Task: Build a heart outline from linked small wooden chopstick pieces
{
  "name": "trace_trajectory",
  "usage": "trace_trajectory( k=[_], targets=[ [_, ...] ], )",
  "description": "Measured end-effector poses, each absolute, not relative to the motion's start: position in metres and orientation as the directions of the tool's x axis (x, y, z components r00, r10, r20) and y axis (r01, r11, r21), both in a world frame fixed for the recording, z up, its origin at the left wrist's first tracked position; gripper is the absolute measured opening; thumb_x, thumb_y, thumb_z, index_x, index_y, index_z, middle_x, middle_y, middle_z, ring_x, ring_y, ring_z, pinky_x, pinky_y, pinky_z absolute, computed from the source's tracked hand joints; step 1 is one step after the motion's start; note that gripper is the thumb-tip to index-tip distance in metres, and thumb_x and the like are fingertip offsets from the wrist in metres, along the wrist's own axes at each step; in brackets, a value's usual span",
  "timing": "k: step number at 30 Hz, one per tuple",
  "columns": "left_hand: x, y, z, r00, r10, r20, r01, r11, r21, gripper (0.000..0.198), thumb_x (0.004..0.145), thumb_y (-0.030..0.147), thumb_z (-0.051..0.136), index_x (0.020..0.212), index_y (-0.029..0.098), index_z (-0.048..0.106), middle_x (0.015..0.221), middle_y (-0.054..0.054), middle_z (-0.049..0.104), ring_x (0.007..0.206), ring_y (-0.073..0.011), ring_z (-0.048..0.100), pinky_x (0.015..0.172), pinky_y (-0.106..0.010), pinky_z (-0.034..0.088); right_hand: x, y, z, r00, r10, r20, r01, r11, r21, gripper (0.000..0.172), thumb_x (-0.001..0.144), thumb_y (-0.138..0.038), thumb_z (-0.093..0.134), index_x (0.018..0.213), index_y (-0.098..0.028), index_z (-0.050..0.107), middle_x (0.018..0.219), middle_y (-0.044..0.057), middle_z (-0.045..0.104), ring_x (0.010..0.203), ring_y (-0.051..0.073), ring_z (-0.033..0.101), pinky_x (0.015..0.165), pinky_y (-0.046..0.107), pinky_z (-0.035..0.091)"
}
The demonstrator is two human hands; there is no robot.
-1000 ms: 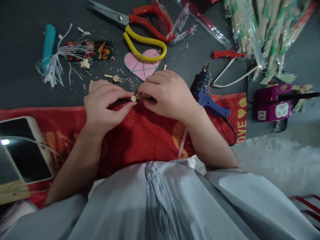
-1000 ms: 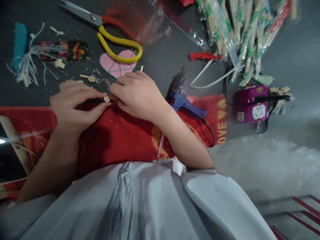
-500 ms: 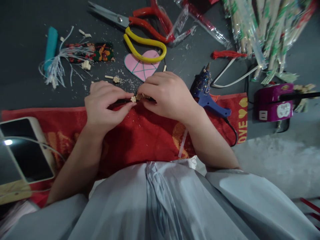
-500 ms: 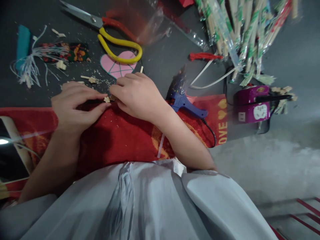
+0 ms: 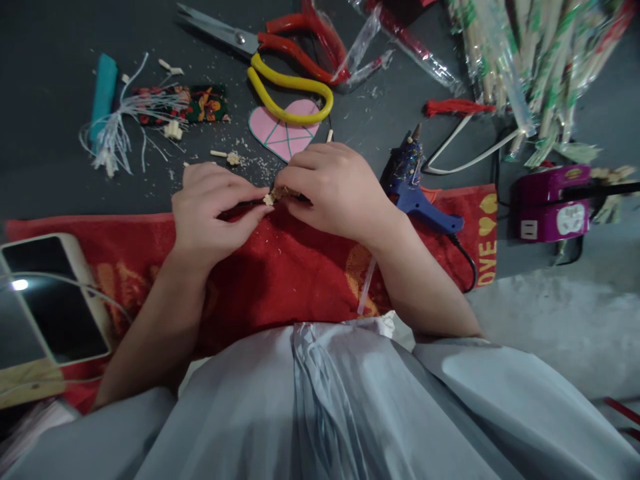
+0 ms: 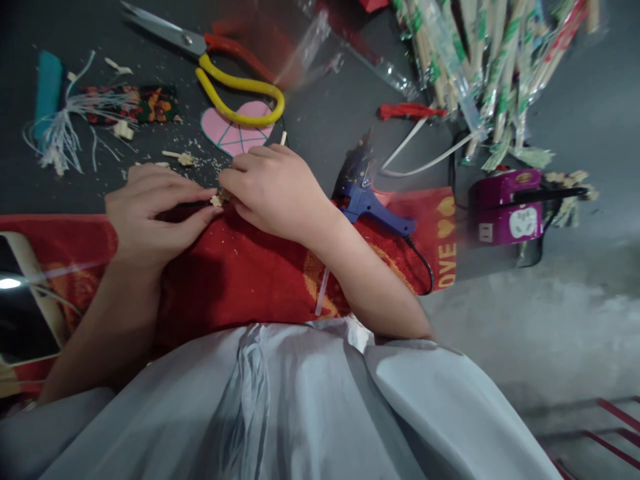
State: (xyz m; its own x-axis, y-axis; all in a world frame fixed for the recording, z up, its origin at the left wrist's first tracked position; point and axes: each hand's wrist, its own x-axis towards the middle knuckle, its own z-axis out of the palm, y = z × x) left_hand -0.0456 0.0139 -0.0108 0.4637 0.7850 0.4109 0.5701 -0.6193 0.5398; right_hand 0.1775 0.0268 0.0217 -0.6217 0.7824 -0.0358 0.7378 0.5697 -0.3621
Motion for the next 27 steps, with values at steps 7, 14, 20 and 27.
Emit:
trace_trajectory(
  k=[7,14,20,27],
  targets=[
    [-0.046,0.014,-0.011,0.457,0.802,0.385,0.576,-0.596,0.559,0.01,0.091,0.036,0.076,0.1,0.032,0.075,0.092,0.006,0.077,0.087,-0.0188,0.07,0.085,-0.041,0.053,0.176,0.025,0.028,-0.625,0.778,-0.063,0.747,0.573,-0.337,0.034,0.097,-0.026,0.042,0.106,-0.019,0.074,0.102,0.01,0.075,0.096,0.022,0.063,0.08,0.039,0.041],
    [-0.044,0.014,-0.01,0.452,0.809,0.376,0.603,-0.587,0.54,0.011,0.09,0.038,0.077,0.099,0.031,0.075,0.092,0.005,0.078,0.086,-0.0193,0.071,0.085,-0.041,0.055,0.174,0.024,0.033,-0.629,0.766,-0.131,0.764,0.578,-0.289,0.032,0.099,-0.025,0.044,0.111,-0.018,0.073,0.105,0.01,0.074,0.101,0.023,0.064,0.082,0.038,0.042],
    [-0.043,0.012,-0.008,0.432,0.811,0.394,0.615,-0.585,0.529,0.014,0.09,0.036,0.078,0.101,0.029,0.074,0.092,0.005,0.078,0.085,-0.0176,0.072,0.084,-0.037,0.056,0.175,0.024,0.029,-0.607,0.789,-0.092,0.76,0.544,-0.356,0.028,0.094,-0.026,0.048,0.104,-0.022,0.074,0.102,0.009,0.075,0.098,0.023,0.064,0.082,0.038,0.042],
    [-0.042,0.011,-0.006,0.424,0.83,0.363,0.636,-0.558,0.533,0.01,0.091,0.037,0.076,0.096,0.029,0.073,0.091,0.006,0.077,0.086,-0.017,0.072,0.086,-0.035,0.056,0.175,0.024,0.029,-0.612,0.785,-0.093,0.758,0.549,-0.351,0.032,0.095,-0.025,0.044,0.106,-0.021,0.074,0.104,0.009,0.075,0.1,0.024,0.065,0.082,0.039,0.043]
  ],
)
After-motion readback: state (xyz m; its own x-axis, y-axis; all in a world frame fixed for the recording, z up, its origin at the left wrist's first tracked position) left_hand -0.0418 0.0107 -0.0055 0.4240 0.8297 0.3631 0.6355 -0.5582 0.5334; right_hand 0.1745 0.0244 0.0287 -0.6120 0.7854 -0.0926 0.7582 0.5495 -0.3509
